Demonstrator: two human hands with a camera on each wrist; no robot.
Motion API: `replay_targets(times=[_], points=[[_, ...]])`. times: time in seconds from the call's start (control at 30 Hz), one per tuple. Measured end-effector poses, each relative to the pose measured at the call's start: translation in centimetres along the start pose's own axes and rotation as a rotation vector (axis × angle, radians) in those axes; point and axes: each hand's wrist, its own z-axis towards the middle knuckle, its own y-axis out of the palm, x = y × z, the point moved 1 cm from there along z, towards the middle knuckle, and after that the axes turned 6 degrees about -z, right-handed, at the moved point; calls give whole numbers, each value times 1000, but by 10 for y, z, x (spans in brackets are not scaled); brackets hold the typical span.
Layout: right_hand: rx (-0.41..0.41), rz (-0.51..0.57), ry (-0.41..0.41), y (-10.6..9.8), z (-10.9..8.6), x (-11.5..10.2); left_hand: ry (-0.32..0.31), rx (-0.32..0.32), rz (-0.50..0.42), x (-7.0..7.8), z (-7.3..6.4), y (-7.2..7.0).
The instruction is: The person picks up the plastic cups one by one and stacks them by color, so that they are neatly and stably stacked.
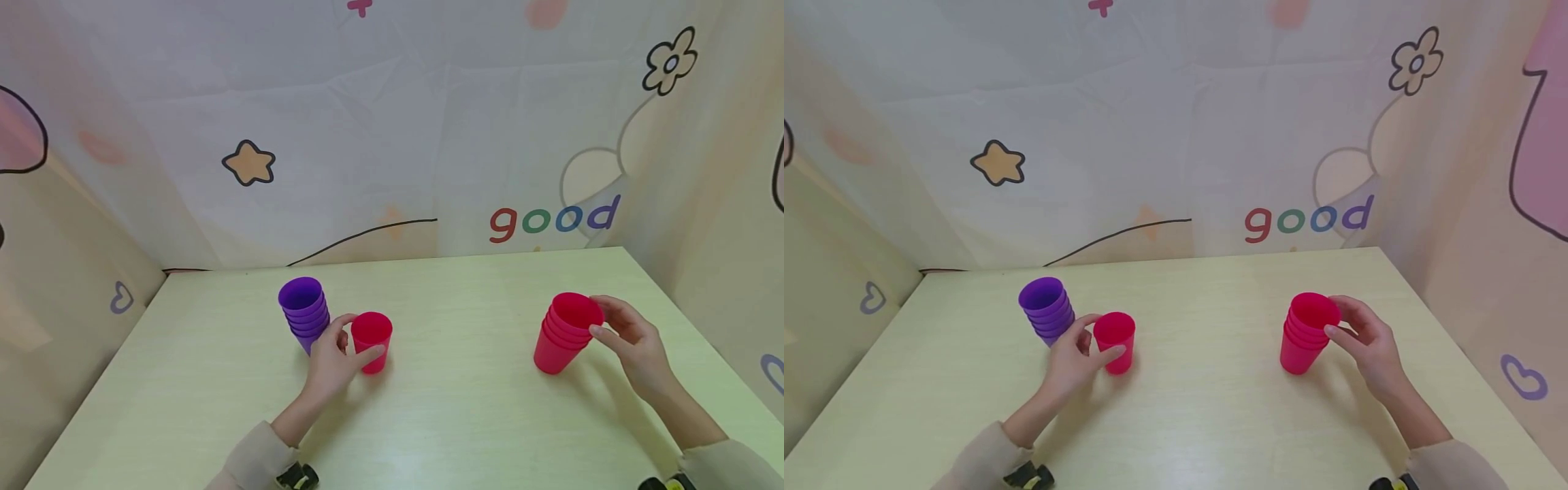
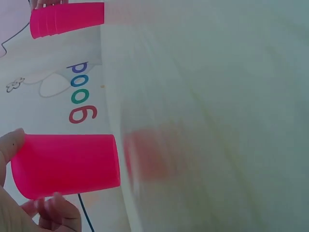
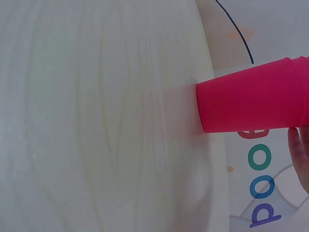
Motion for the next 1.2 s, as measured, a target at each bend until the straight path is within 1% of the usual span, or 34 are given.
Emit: replay_targets(times=[0.17,0.3,0.43,0.57,0.67,0.9,1.03,1.2], points=[[1,-2,-1,0,0,0,36,-34,21,4,-3,3],[1,-3,-1,0,0,0,48,-63,-13,6,-4,6],[1,-10,5,0,0,0,85,-65,-13,9,-4,9],[1,-19,6,0,0,0,104,-69,-32,14,-1,11],[-2,-20,6,0,0,0,109,-77,-75,20,1,14],[-6,-14,11,0,0,0,168,-111,-163,39,8,23],[-12,-8,10,0,1,0,197,-134,-219,52,10,29],[-23,-1,15,0,2,0,214,-167,-287,69,14,38]])
